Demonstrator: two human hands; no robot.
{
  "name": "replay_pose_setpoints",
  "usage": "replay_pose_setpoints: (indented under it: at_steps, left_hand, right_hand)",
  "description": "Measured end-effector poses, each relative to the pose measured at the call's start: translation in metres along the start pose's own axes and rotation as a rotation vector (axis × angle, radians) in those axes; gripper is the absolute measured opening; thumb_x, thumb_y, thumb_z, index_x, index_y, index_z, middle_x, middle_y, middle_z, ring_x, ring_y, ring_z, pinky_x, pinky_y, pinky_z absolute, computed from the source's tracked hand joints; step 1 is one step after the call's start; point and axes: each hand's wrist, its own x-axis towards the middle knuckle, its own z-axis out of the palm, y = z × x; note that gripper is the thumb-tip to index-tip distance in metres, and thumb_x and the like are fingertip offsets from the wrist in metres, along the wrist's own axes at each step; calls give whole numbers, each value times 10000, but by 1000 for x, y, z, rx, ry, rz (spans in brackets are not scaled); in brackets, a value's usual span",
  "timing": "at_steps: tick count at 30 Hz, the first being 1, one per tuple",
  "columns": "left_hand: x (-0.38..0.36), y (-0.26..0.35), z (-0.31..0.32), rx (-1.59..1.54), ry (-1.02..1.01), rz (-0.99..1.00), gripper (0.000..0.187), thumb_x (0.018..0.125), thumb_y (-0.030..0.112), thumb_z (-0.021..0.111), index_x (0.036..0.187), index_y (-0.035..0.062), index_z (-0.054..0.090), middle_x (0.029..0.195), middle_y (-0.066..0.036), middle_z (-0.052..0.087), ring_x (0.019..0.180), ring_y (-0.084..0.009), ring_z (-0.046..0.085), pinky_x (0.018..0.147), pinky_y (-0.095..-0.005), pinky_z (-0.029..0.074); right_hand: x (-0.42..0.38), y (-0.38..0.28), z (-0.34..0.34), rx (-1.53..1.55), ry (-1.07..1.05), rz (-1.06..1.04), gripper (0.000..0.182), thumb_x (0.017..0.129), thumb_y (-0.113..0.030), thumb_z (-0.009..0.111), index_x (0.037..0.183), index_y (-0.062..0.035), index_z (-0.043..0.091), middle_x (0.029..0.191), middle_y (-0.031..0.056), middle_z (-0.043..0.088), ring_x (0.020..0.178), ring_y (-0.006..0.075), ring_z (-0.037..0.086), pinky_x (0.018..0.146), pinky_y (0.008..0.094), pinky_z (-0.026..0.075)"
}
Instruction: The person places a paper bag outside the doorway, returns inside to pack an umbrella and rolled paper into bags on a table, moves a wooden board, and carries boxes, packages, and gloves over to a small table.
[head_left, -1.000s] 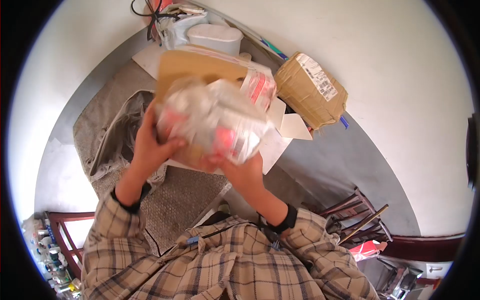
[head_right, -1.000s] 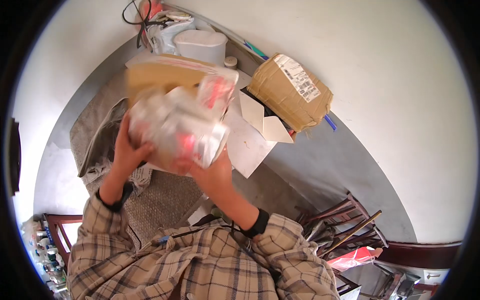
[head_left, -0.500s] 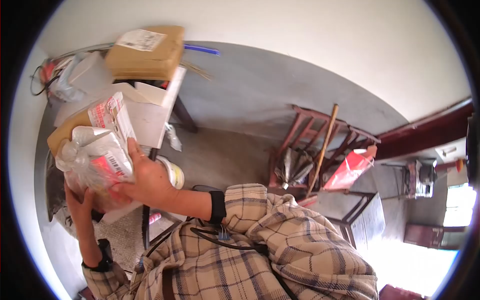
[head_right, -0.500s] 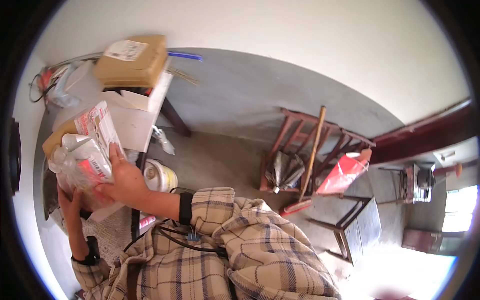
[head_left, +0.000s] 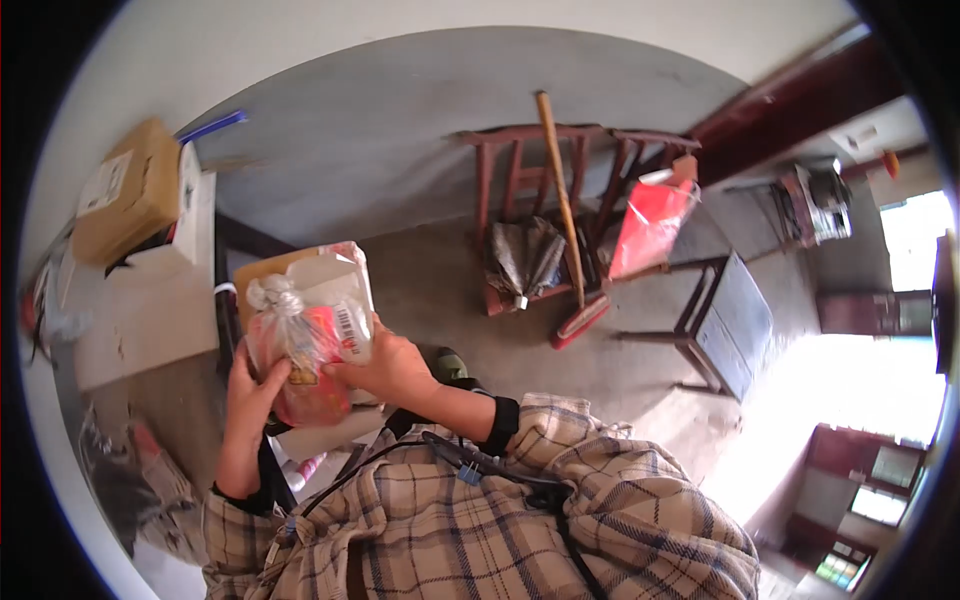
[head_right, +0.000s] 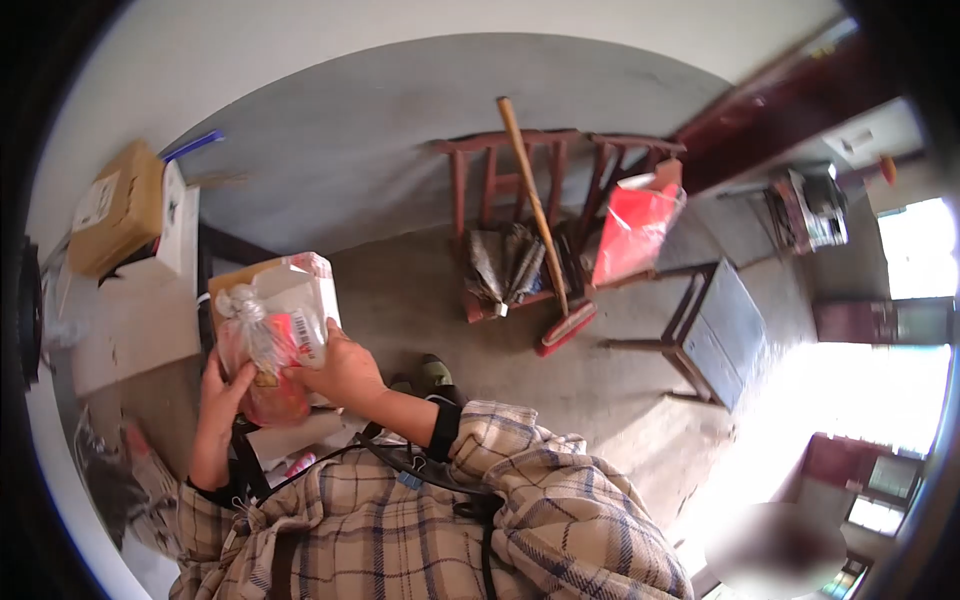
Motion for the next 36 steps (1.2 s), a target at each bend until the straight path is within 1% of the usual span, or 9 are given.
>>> replay_pose_setpoints:
  at_steps: [5,10,16,19,20,25,26,32,36]
  left_hand:
    - [32,-15,68,52,-237,74,586,756,259,731,1210,-2,467,1120,-138,573,1035,-217,550,884,-316,423]
    - [44,16,160,55,-412,171,573,725,301,750,1158,16,506,1047,-140,612,966,-233,589,849,-330,447]
    - [31,81,285,150,-630,307,580,692,313,773,1129,28,518,1057,-124,607,979,-221,580,847,-328,450]
    - [13,110,371,79,-768,315,587,706,323,766,1140,29,503,1079,-116,596,989,-212,572,849,-329,451]
    - [6,122,400,53,-845,281,612,718,336,756,1169,25,485,1106,-118,586,1008,-210,563,865,-328,444]
    - [-23,128,598,9,-1012,200,736,761,390,705,1305,13,384,1212,-150,534,1101,-210,517,931,-323,407]
    - [-21,106,652,91,-972,275,737,759,388,706,1303,5,386,1210,-160,532,1121,-212,508,937,-330,405]
    - [-95,154,872,50,-1122,22,740,758,352,707,1296,-34,378,1218,-173,525,1140,-216,499,959,-332,394]
    - [-105,157,979,88,-1274,-31,814,773,416,673,1350,-33,315,1311,-188,446,1220,-239,428,1009,-328,338]
  right_hand:
    - [-32,53,-29,-39,232,182,891,611,-540,735,1168,98,460,934,254,631,883,350,634,784,394,500]
    - [-76,120,-70,62,472,191,766,627,-505,755,1127,22,514,911,210,651,876,332,642,781,389,500]
    - [-147,189,-158,369,658,102,563,654,-402,788,1012,-3,614,863,110,672,786,167,647,721,312,507]
    - [-195,220,-220,528,710,36,449,705,-295,786,1014,-15,618,851,20,654,731,95,588,668,258,484]
    - [-212,231,-243,560,695,128,425,709,-254,788,1022,-21,619,872,27,652,752,95,591,691,255,483]
    - [-282,373,-356,775,758,43,416,721,-225,779,1033,-2,615,903,47,655,785,99,601,715,246,482]
    - [-299,401,-384,788,740,49,416,721,-225,779,1033,-2,615,903,47,655,785,99,601,715,246,482]
    - [-395,554,-512,691,849,318,442,721,-283,772,1030,-5,624,910,46,655,795,124,606,738,283,479]
    - [-426,624,-572,781,877,357,404,729,-254,763,1025,-13,633,900,49,656,773,126,612,702,280,489]
